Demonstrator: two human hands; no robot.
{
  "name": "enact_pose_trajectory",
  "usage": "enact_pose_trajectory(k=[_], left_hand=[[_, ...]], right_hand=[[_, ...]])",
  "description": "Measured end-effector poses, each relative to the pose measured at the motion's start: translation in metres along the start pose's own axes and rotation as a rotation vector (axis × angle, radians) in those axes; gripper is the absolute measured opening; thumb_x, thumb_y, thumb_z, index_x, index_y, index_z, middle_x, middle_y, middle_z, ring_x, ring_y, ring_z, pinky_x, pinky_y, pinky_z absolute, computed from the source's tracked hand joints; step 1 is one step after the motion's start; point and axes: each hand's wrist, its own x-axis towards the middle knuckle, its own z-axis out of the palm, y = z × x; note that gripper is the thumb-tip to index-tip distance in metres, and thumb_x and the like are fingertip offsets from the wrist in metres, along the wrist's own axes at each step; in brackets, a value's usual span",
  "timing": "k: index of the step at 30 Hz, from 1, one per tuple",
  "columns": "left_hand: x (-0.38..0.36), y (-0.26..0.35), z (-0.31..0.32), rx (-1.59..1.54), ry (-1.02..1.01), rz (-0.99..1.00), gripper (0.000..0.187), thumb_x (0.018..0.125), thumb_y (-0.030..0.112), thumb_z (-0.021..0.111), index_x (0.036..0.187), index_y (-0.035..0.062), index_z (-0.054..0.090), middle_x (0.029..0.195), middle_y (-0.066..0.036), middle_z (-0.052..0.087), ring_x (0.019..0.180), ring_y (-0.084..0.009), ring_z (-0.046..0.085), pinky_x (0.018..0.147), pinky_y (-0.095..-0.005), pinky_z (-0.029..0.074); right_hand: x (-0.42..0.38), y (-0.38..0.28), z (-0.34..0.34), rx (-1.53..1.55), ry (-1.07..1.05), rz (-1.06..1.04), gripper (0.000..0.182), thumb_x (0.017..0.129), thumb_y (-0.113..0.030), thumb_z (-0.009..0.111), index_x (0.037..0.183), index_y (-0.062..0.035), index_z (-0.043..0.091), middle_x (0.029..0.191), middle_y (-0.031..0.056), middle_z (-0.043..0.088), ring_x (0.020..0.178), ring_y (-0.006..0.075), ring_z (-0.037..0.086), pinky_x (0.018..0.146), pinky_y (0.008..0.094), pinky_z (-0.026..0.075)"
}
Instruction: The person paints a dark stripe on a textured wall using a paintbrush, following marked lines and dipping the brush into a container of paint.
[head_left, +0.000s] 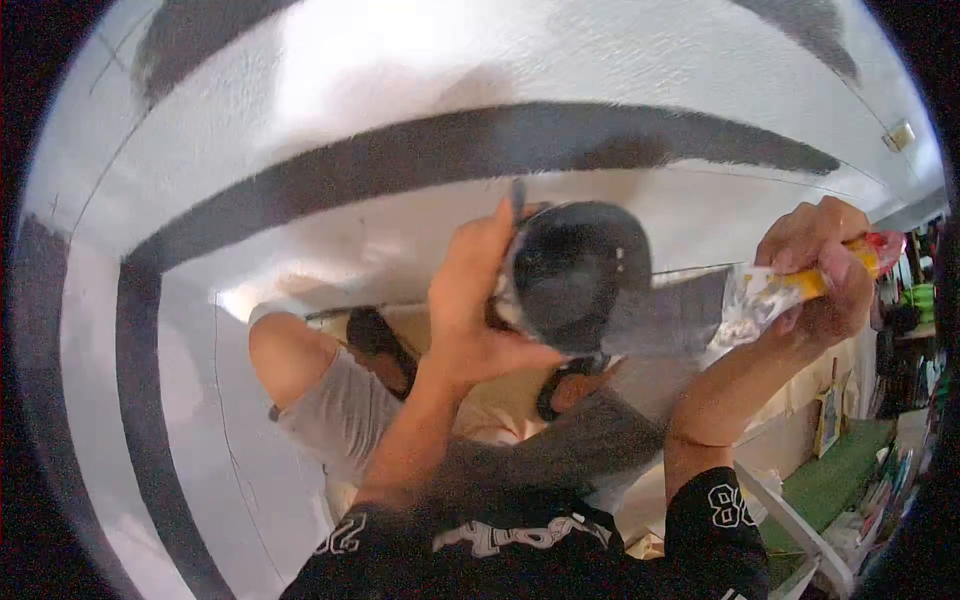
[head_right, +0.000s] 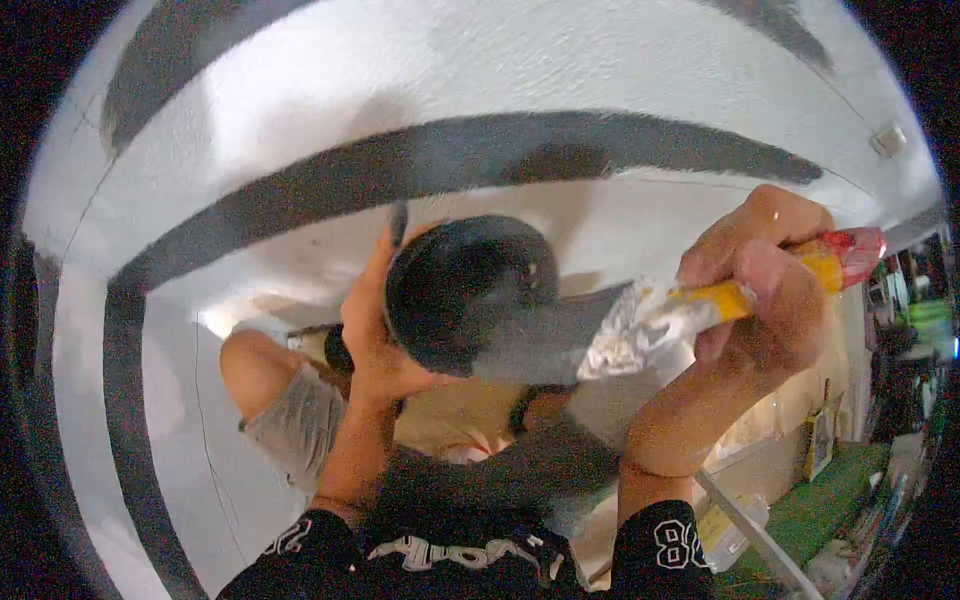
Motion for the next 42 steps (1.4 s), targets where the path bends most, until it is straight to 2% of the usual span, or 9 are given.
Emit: enact_pose_trajectory(k=[10, 16, 20, 21, 35, 37, 38, 40, 42], left_hand=[[0.016, 0.025, 0.03, 0.038, 0.083, -0.05, 0.117, 0.051, 0.025, 0.095, 0.142, -0.0093, 0.029, 0.123, -0.022, 0.057, 0.108, -0.0294, 0.062, 0.093, -0.039, 0.051], [0.015, 0.029, 0.041, -0.147, 0.111, -0.142, 0.118, 0.051, 0.025, 0.094, 0.142, -0.0089, 0.028, 0.123, -0.021, 0.057, 0.108, -0.0294, 0.061, 0.094, -0.0403, 0.051], [-0.002, 0.02, 0.043, -0.156, 0.098, -0.203, 0.119, 0.049, 0.03, 0.095, 0.141, -0.009, 0.03, 0.122, -0.02, 0.058, 0.107, -0.0296, 0.062, 0.094, -0.0406, 0.051], [-0.007, 0.014, 0.04, -0.123, 0.073, -0.173, 0.121, 0.048, 0.032, 0.095, 0.141, -0.0078, 0.029, 0.124, -0.02, 0.056, 0.109, -0.0297, 0.06, 0.096, -0.0414, 0.05], [-0.052, -0.03, 0.034, -0.049, 0.104, -0.062, 0.129, 0.048, 0.039, 0.095, 0.147, 0.0048, 0.02, 0.14, -0.017, 0.042, 0.123, -0.0338, 0.049, 0.105, -0.0467, 0.042], [-0.033, 0.004, 0.044, -0.388, 0.214, -0.703, 0.131, 0.045, 0.037, 0.096, 0.147, 0.0057, 0.02, 0.141, -0.017, 0.041, 0.124, -0.0339, 0.048, 0.106, -0.0472, 0.04], [-0.03, 0.002, 0.045, -0.387, 0.211, -0.705, 0.131, 0.045, 0.037, 0.096, 0.147, 0.0057, 0.02, 0.141, -0.017, 0.041, 0.124, -0.0339, 0.048, 0.106, -0.0472, 0.04], [-0.026, -0.005, 0.044, 0.116, 0.071, -0.112, 0.12, 0.049, 0.046, 0.093, 0.138, -0.0085, 0.034, 0.131, -0.024, 0.051, 0.107, -0.029, 0.061, 0.096, -0.04, 0.049], [-0.048, -0.029, 0.037, 0.008, 0.096, -0.173, 0.126, 0.045, 0.042, 0.095, 0.142, -0.0013, 0.027, 0.136, -0.02, 0.046, 0.116, -0.0312, 0.054, 0.102, -0.0434, 0.044]], right_hand=[[0.001, -0.001, 0.023, -0.082, 0.377, -0.407, 0.027, 0.085, -0.014, 0.065, 0.091, 0.0108, 0.059, 0.083, 0.0236, 0.066, 0.052, 0.0227, 0.063, 0.045, 0.0303, 0.054], [0.016, 0.014, 0.012, -0.499, 0.614, -0.686, 0.025, 0.091, -0.011, 0.052, 0.105, 0.0087, 0.056, 0.082, 0.0217, 0.064, 0.058, 0.0244, 0.063, 0.055, 0.0339, 0.056], [0.024, 0.025, -0.005, -0.54, 0.598, -0.726, 0.024, 0.09, -0.007, 0.057, 0.108, 0.0093, 0.056, 0.083, 0.0207, 0.066, 0.068, 0.0242, 0.068, 0.059, 0.0326, 0.058], [0.027, 0.029, -0.007, -0.432, 0.632, -0.726, 0.021, 0.084, 0.006, 0.062, 0.104, 0.007, 0.063, 0.081, 0.0159, 0.068, 0.068, 0.0166, 0.067, 0.064, 0.0273, 0.055], [0.032, 0.024, -0.066, -0.537, 1.04, -0.755, 0.02, 0.092, -0.005, 0.058, 0.107, 0.0078, 0.059, 0.083, 0.0191, 0.068, 0.067, 0.0219, 0.069, 0.061, 0.0303, 0.057], [0.033, 0.03, -0.061, -0.557, 1.012, -0.706, 0.02, 0.092, -0.006, 0.057, 0.107, 0.0079, 0.059, 0.082, 0.0194, 0.068, 0.066, 0.022, 0.068, 0.061, 0.0302, 0.057], [0.033, 0.033, -0.057, -0.577, 0.983, -0.66, 0.02, 0.092, -0.006, 0.057, 0.107, 0.008, 0.059, 0.081, 0.0197, 0.068, 0.066, 0.0222, 0.068, 0.06, 0.0301, 0.057], [0.032, 0.037, -0.044, -0.587, 0.874, -0.672, 0.02, 0.092, -0.004, 0.057, 0.107, 0.0083, 0.059, 0.08, 0.0202, 0.068, 0.065, 0.0223, 0.068, 0.06, 0.0305, 0.057], [0.03, 0.039, -0.034, -0.593, 0.764, -0.682, 0.02, 0.091, -0.003, 0.056, 0.107, 0.0086, 0.058, 0.079, 0.0208, 0.068, 0.065, 0.0223, 0.068, 0.06, 0.0308, 0.057]])
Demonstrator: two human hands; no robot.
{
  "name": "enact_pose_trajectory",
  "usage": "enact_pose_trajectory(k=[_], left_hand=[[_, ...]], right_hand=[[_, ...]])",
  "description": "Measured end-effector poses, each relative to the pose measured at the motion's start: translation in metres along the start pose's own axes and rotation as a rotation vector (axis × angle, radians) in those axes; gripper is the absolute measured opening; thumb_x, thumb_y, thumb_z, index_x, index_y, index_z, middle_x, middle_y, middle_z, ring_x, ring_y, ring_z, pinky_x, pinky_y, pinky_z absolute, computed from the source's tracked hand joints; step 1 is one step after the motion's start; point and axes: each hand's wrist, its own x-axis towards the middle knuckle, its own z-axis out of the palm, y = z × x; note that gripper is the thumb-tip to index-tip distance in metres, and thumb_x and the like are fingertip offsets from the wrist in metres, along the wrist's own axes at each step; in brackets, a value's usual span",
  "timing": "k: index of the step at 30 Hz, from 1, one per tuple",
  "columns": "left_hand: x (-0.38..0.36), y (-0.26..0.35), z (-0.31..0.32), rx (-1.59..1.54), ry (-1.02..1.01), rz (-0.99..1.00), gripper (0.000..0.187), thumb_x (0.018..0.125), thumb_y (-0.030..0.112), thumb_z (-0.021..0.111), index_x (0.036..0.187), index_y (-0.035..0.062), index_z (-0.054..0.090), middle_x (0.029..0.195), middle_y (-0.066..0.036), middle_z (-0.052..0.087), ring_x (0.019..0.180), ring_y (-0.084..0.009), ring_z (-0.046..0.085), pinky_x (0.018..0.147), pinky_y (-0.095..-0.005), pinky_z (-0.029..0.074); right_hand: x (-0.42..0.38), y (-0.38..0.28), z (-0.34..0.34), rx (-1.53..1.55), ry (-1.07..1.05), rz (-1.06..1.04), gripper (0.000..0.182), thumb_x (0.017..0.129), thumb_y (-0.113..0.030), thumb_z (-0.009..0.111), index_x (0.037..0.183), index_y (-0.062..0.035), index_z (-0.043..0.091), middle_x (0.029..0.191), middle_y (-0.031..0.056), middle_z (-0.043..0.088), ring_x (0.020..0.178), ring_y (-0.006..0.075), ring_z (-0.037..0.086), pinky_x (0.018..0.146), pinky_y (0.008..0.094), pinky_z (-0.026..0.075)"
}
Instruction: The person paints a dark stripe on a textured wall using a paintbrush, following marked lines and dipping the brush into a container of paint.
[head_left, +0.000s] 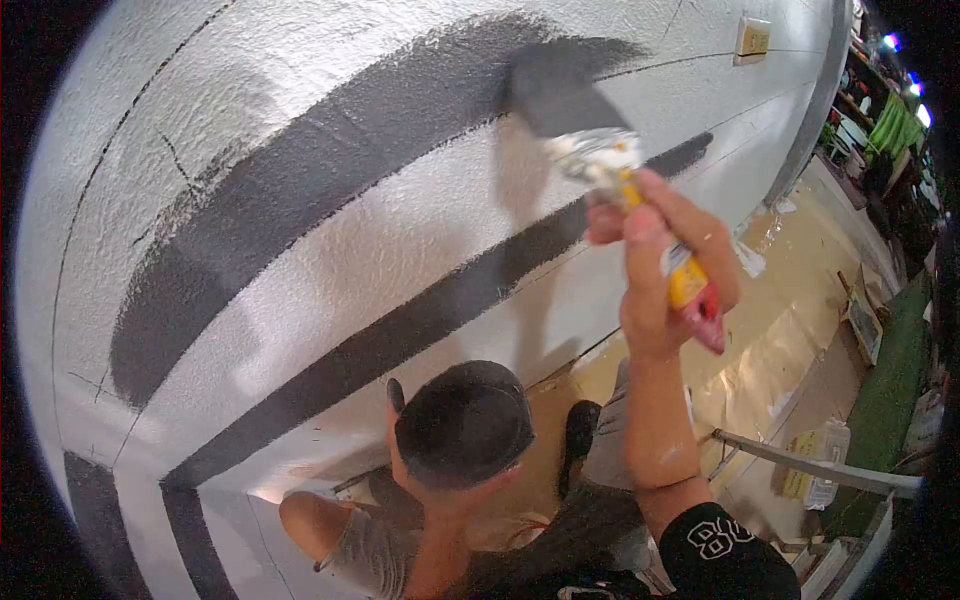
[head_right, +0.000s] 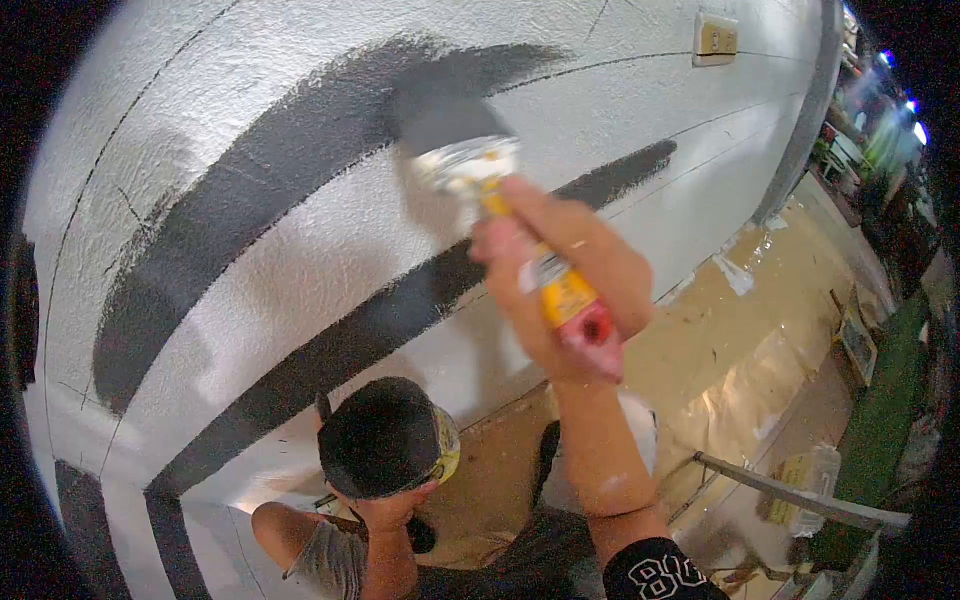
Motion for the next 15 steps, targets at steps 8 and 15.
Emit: enact_pose_trajectory(k=[8, 15], left_hand=[[-0.016, -0.004, -0.013, -0.138, 0.043, -0.231, 0.126, 0.045, 0.049, 0.093, 0.141, -0.0031, 0.03, 0.136, -0.021, 0.046, 0.115, -0.0308, 0.055, 0.102, -0.0418, 0.044], [0.022, 0.025, 0.024, 0.218, 0.107, 0.317, 0.124, 0.05, 0.053, 0.091, 0.139, -0.009, 0.032, 0.126, -0.023, 0.055, 0.108, -0.0304, 0.061, 0.098, -0.042, 0.048]], right_hand=[[-0.005, -0.004, 0.009, -0.051, -0.076, -0.261, 0.03, 0.067, 0.0, 0.072, 0.096, -0.0037, 0.073, 0.069, 0.0075, 0.067, 0.049, 0.0163, 0.057, 0.05, 0.0256, 0.047], [0.017, 0.006, -0.014, 0.013, 0.242, 0.062, 0.023, 0.085, 0.002, 0.063, 0.108, 0.0035, 0.067, 0.08, 0.0116, 0.07, 0.069, 0.0128, 0.066, 0.063, 0.0257, 0.055]])
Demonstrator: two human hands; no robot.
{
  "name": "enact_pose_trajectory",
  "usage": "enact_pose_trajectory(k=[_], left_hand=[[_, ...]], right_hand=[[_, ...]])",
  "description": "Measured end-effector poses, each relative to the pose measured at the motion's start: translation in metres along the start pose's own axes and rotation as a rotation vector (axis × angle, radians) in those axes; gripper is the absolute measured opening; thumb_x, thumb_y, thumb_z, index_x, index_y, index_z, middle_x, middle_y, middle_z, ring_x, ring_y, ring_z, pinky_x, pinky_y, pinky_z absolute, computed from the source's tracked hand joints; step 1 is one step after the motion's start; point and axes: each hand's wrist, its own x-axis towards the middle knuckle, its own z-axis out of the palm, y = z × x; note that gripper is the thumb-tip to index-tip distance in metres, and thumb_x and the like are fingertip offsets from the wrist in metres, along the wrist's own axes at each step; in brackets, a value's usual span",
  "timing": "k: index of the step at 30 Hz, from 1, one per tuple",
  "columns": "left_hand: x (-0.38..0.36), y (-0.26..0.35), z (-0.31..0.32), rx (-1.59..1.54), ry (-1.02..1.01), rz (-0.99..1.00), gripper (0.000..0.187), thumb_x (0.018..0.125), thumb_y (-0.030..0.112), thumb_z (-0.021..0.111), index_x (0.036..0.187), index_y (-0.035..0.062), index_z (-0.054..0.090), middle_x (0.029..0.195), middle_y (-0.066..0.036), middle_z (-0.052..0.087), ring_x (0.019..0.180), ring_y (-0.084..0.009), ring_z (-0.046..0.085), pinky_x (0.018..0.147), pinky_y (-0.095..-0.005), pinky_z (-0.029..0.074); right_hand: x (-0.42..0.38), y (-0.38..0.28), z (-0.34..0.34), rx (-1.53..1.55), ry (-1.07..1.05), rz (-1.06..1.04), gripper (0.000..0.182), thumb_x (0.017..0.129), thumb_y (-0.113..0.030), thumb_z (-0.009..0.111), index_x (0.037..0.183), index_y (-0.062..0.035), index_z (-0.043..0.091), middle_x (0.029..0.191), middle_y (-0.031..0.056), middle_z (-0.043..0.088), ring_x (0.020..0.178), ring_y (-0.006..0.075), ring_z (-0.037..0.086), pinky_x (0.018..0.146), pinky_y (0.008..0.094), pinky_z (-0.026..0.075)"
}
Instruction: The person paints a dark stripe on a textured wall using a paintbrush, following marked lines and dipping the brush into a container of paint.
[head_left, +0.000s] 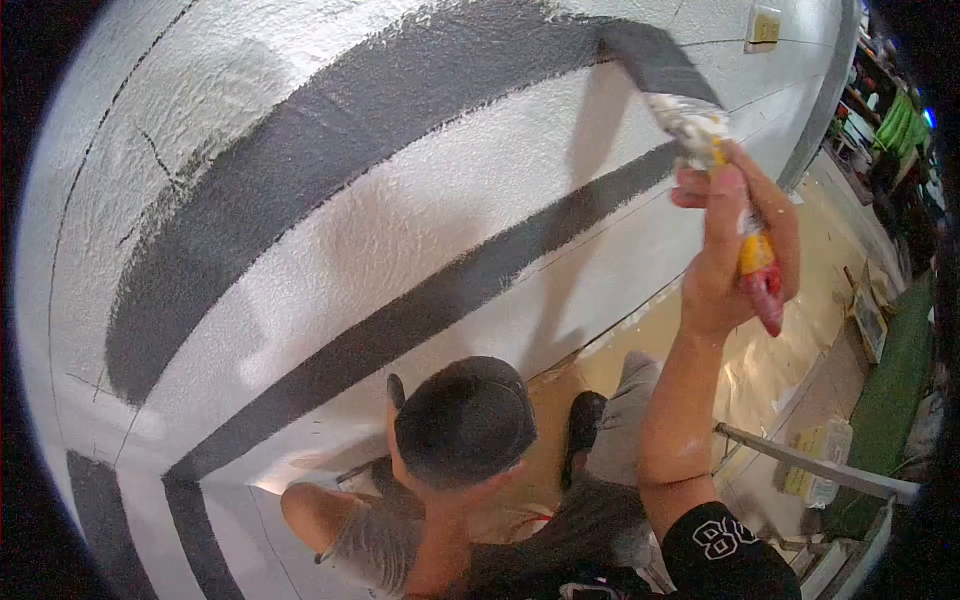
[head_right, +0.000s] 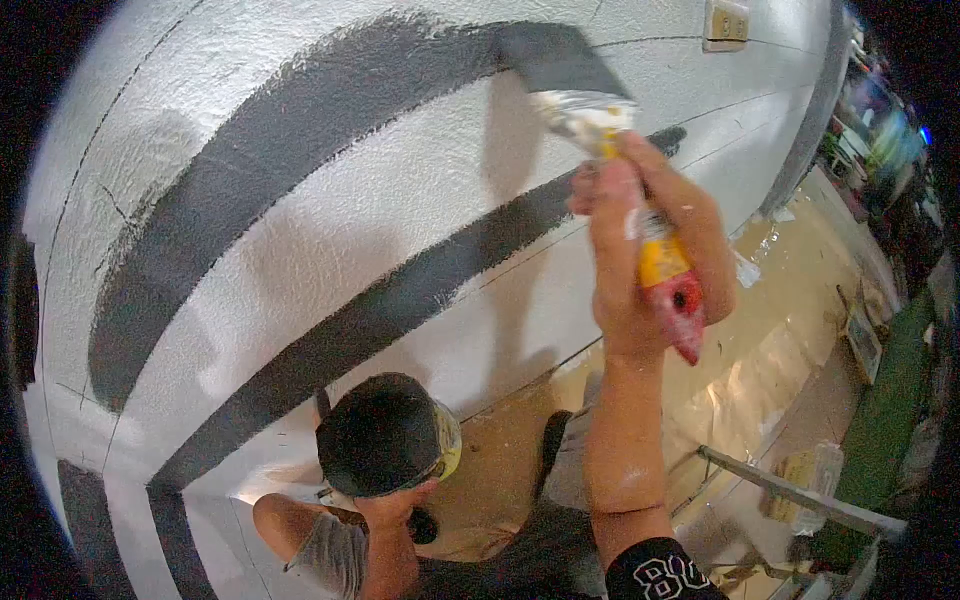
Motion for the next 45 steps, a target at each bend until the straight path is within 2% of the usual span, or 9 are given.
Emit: enact_pose_trajectory(k=[4, 7, 12, 18, 20, 23, 27, 34, 45], left_hand=[[-0.008, 0.001, -0.02, -0.005, -0.191, -0.269, 0.125, 0.05, 0.052, 0.091, 0.141, -0.0081, 0.03, 0.125, -0.022, 0.055, 0.107, -0.031, 0.061, 0.099, -0.0435, 0.048], [0.017, 0.023, -0.008, -0.406, -0.19, -0.346, 0.127, 0.049, 0.05, 0.091, 0.141, -0.0092, 0.028, 0.123, -0.022, 0.057, 0.107, -0.0305, 0.062, 0.098, -0.0425, 0.049], [0.009, 0.012, -0.015, -0.173, -0.198, -0.22, 0.128, 0.048, 0.045, 0.093, 0.142, -0.0098, 0.027, 0.123, -0.021, 0.058, 0.107, -0.0303, 0.062, 0.096, -0.0424, 0.051], [0.01, 0.014, -0.017, -0.241, -0.191, -0.293, 0.126, 0.05, 0.04, 0.093, 0.144, -0.0077, 0.024, 0.122, -0.021, 0.058, 0.106, -0.031, 0.062, 0.095, -0.0425, 0.052], [0.01, 0.012, -0.017, -0.259, -0.195, -0.287, 0.125, 0.051, 0.039, 0.093, 0.145, -0.007, 0.023, 0.122, -0.021, 0.058, 0.106, -0.0315, 0.062, 0.095, -0.0427, 0.052], [0.013, 0.014, -0.017, -0.289, -0.202, -0.297, 0.125, 0.052, 0.037, 0.093, 0.145, -0.0063, 0.022, 0.122, -0.022, 0.058, 0.106, -0.0324, 0.063, 0.093, -0.0435, 0.053], [0.018, 0.018, -0.014, -0.336, -0.203, -0.316, 0.124, 0.053, 0.034, 0.093, 0.146, -0.0053, 0.021, 0.122, -0.022, 0.057, 0.105, -0.0335, 0.063, 0.092, -0.0445, 0.054], [0.016, 0.014, -0.018, -0.254, -0.195, -0.279, 0.113, 0.06, 0.042, 0.087, 0.144, -0.0054, 0.026, 0.122, -0.024, 0.057, 0.106, -0.0348, 0.063, 0.09, -0.0494, 0.054], [0.018, 0.008, -0.026, -0.071, -0.211, -0.112, 0.102, 0.07, 0.055, 0.078, 0.14, -0.006, 0.035, 0.122, -0.026, 0.057, 0.106, -0.036, 0.062, 0.09, -0.056, 0.052]], right_hand=[[-0.002, 0.003, -0.002, -0.091, -0.049, -0.117, 0.019, 0.091, -0.002, 0.057, 0.105, 0.0093, 0.062, 0.084, 0.0215, 0.068, 0.065, 0.0232, 0.068, 0.058, 0.0307, 0.058], [-0.019, -0.007, 0.007, -0.057, -0.179, -0.108, 0.025, 0.081, 0.004, 0.064, 0.106, 0.0038, 0.068, 0.077, 0.0122, 0.07, 0.064, 0.0141, 0.066, 0.061, 0.027, 0.056], [-0.026, -0.037, 0.017, -0.071, -0.479, -0.32, 0.027, 0.068, 0.001, 0.071, 0.095, -0.0025, 0.073, 0.076, 0.0074, 0.071, 0.055, 0.0176, 0.064, 0.052, 0.027, 0.052], [-0.011, -0.011, -0.004, -0.457, -0.296, -0.424, 0.023, 0.077, -0.006, 0.072, 0.099, 0.0, 0.07, 0.075, 0.0074, 0.069, 0.062, 0.0162, 0.065, 0.06, 0.0259, 0.053], [-0.004, -0.017, -0.005, -0.198, -0.215, -0.024, 0.017, 0.088, -0.001, 0.06, 0.1, 0.0112, 0.063, 0.084, 0.0204, 0.069, 0.062, 0.0219, 0.067, 0.057, 0.0318, 0.058], [-0.006, -0.016, -0.005, -0.194, -0.184, -0.013, 0.018, 0.088, 0.0, 0.059, 0.101, 0.0115, 0.062, 0.087, 0.0214, 0.068, 0.063, 0.0225, 0.067, 0.057, 0.0321, 0.058], [-0.018, -0.01, 0.001, -0.383, -0.307, -0.469, 0.027, 0.076, -0.001, 0.071, 0.103, 0.0029, 0.07, 0.07, 0.0087, 0.066, 0.057, 0.0157, 0.063, 0.056, 0.0227, 0.05], [-0.025, -0.037, 0.021, -0.061, -0.536, -0.45, 0.033, 0.067, 0.001, 0.072, 0.099, -0.0024, 0.073, 0.059, 0.0092, 0.062, 0.047, 0.0159, 0.058, 0.045, 0.0259, 0.046], [-0.005, -0.014, -0.009, -0.341, -0.21, -0.293, 0.018, 0.088, -0.001, 0.06, 0.101, 0.0109, 0.064, 0.078, 0.0204, 0.068, 0.061, 0.021, 0.067, 0.054, 0.0302, 0.056]])
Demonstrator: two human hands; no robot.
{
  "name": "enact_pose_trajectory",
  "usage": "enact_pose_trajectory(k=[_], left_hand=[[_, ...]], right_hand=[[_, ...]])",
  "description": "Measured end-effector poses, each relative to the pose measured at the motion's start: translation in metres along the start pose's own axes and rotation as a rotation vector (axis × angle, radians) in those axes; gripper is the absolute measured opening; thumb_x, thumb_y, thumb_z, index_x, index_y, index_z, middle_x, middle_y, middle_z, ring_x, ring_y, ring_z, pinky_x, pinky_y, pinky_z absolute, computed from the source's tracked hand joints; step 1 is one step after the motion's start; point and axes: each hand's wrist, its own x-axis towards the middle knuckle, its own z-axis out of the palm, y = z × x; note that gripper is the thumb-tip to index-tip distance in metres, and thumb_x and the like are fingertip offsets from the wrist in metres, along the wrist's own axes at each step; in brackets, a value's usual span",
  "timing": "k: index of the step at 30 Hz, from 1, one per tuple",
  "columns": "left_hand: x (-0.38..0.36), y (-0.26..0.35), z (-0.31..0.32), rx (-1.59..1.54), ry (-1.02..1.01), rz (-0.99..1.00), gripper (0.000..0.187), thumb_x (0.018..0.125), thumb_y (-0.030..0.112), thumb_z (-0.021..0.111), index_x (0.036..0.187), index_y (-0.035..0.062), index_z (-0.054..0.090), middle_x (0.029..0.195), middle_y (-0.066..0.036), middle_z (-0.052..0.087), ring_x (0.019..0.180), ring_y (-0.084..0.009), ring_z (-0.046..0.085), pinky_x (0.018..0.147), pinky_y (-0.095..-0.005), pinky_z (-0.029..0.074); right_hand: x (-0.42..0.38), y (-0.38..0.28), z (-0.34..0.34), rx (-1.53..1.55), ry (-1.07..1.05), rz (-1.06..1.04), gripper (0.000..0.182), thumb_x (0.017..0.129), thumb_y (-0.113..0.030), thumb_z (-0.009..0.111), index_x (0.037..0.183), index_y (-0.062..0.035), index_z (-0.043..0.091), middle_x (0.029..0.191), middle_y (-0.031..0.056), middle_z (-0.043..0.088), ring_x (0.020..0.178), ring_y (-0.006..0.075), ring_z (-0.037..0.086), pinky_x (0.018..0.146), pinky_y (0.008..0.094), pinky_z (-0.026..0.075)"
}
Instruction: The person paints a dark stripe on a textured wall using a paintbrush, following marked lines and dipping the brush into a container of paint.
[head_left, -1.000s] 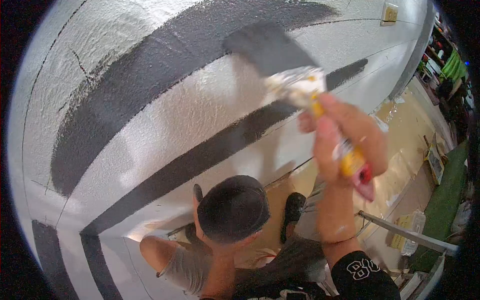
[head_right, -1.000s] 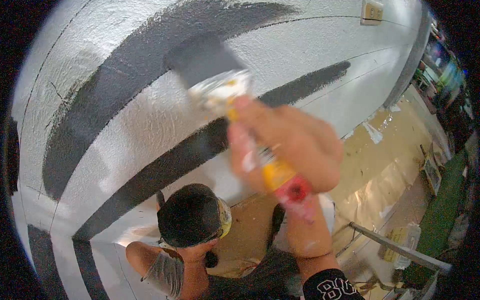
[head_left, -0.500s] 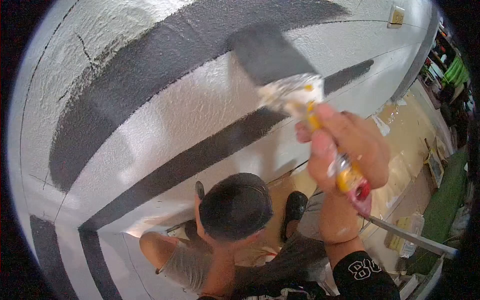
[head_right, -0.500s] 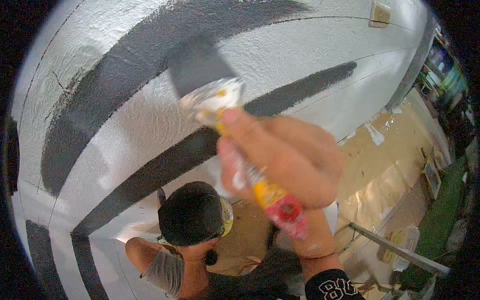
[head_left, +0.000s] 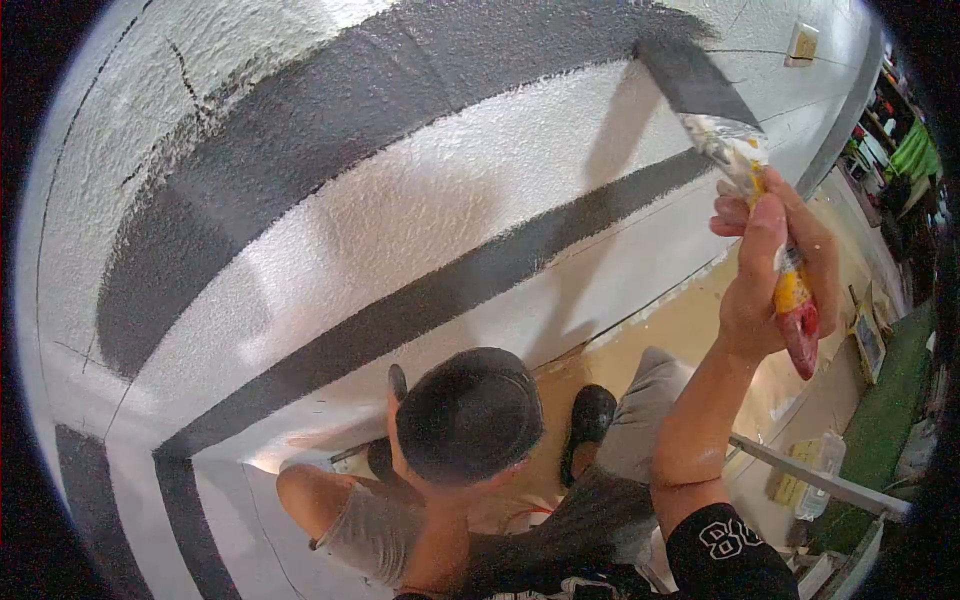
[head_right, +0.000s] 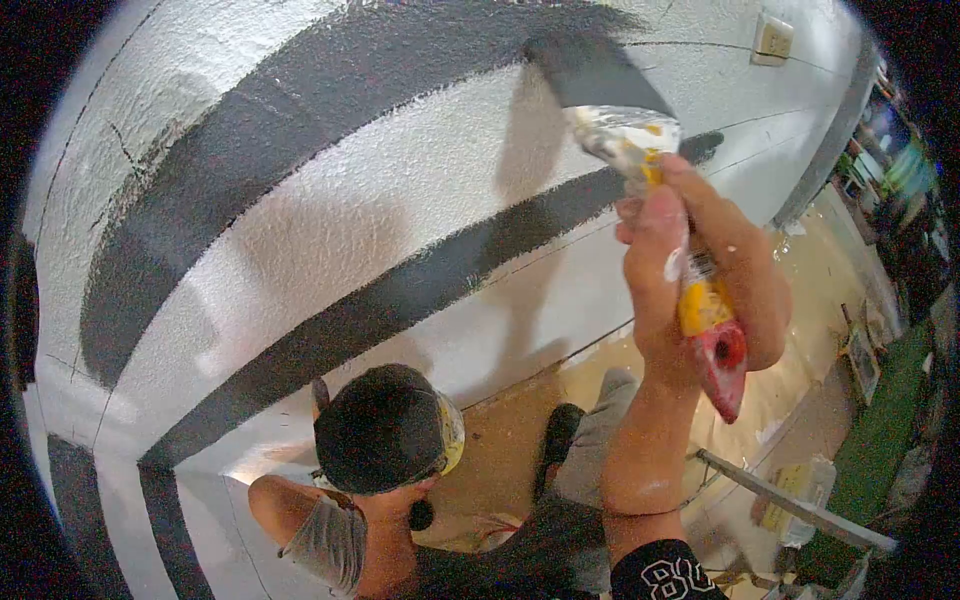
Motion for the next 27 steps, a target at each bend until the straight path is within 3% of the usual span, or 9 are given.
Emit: enact_pose_trajectory(k=[4, 6, 12, 16, 18, 24, 26, 27], left_hand=[[0.001, 0.006, 0.005, -0.163, 0.027, -0.179, 0.104, 0.068, 0.056, 0.078, 0.14, -0.0061, 0.035, 0.122, -0.025, 0.058, 0.106, -0.0356, 0.063, 0.091, -0.0552, 0.052], [0.002, 0.011, 0.007, -0.211, 0.039, -0.255, 0.104, 0.068, 0.057, 0.078, 0.14, -0.0061, 0.035, 0.122, -0.024, 0.058, 0.106, -0.0354, 0.063, 0.091, -0.0549, 0.052], [0.0, 0.017, 0.007, -0.26, 0.067, -0.389, 0.109, 0.065, 0.057, 0.079, 0.14, -0.0066, 0.035, 0.122, -0.023, 0.058, 0.106, -0.0341, 0.063, 0.093, -0.0521, 0.051], [-0.001, 0.016, 0.005, -0.3, 0.1, -0.423, 0.114, 0.06, 0.055, 0.083, 0.14, -0.0076, 0.033, 0.121, -0.022, 0.059, 0.106, -0.0323, 0.062, 0.094, -0.0481, 0.05], [-0.001, 0.015, 0.005, -0.33, 0.109, -0.449, 0.117, 0.058, 0.054, 0.085, 0.141, -0.008, 0.032, 0.121, -0.021, 0.059, 0.106, -0.0314, 0.062, 0.095, -0.0461, 0.05], [-0.004, 0.022, 0.009, -0.489, 0.217, -0.621, 0.125, 0.051, 0.051, 0.09, 0.141, -0.0094, 0.029, 0.12, -0.02, 0.059, 0.106, -0.0287, 0.062, 0.097, -0.0401, 0.049], [-0.006, 0.021, 0.01, -0.505, 0.235, -0.63, 0.127, 0.05, 0.051, 0.091, 0.142, -0.0096, 0.028, 0.12, -0.02, 0.059, 0.105, -0.0283, 0.062, 0.097, -0.0391, 0.048], [-0.007, 0.016, 0.008, -0.43, 0.21, -0.538, 0.127, 0.05, 0.051, 0.091, 0.142, -0.0097, 0.028, 0.12, -0.019, 0.059, 0.106, -0.0281, 0.062, 0.097, -0.0391, 0.049]], right_hand=[[-0.009, -0.008, 0.006, -0.142, -0.144, -0.127, 0.016, 0.087, -0.002, 0.062, 0.099, 0.0091, 0.065, 0.075, 0.0188, 0.068, 0.06, 0.0213, 0.067, 0.055, 0.0315, 0.056], [-0.011, -0.02, 0.018, 0.104, -0.132, -0.182, 0.026, 0.071, 0.002, 0.069, 0.098, 0.0022, 0.071, 0.062, 0.0093, 0.064, 0.048, 0.0153, 0.06, 0.051, 0.0253, 0.052], [-0.003, -0.04, 0.022, 0.246, -0.283, -0.285, 0.029, 0.068, 0.003, 0.069, 0.097, 0.002, 0.071, 0.06, 0.0068, 0.063, 0.049, 0.0148, 0.059, 0.048, 0.0255, 0.05], [-0.005, -0.018, 0.008, 0.109, -0.234, -0.226, 0.027, 0.07, 0.003, 0.07, 0.097, 0.0019, 0.071, 0.063, 0.0088, 0.065, 0.049, 0.0163, 0.06, 0.051, 0.0245, 0.052], [-0.005, -0.007, 0.002, -0.161, -0.142, -0.199, 0.017, 0.087, -0.003, 0.062, 0.099, 0.0099, 0.064, 0.071, 0.0176, 0.068, 0.058, 0.0203, 0.067, 0.054, 0.0296, 0.055], [0.002, -0.006, 0.002, -0.029, -0.002, -0.008, 0.019, 0.087, -0.002, 0.064, 0.1, 0.011, 0.063, 0.074, 0.02, 0.068, 0.059, 0.0211, 0.067, 0.056, 0.0298, 0.057], [-0.006, -0.008, 0.004, -0.11, -0.044, -0.075, 0.018, 0.086, -0.002, 0.064, 0.099, 0.0107, 0.063, 0.074, 0.0191, 0.068, 0.06, 0.0201, 0.067, 0.056, 0.0301, 0.057], [-0.009, -0.011, 0.006, -0.193, -0.087, -0.141, 0.018, 0.086, -0.002, 0.065, 0.098, 0.0104, 0.064, 0.075, 0.0182, 0.069, 0.06, 0.019, 0.067, 0.056, 0.0304, 0.057]])
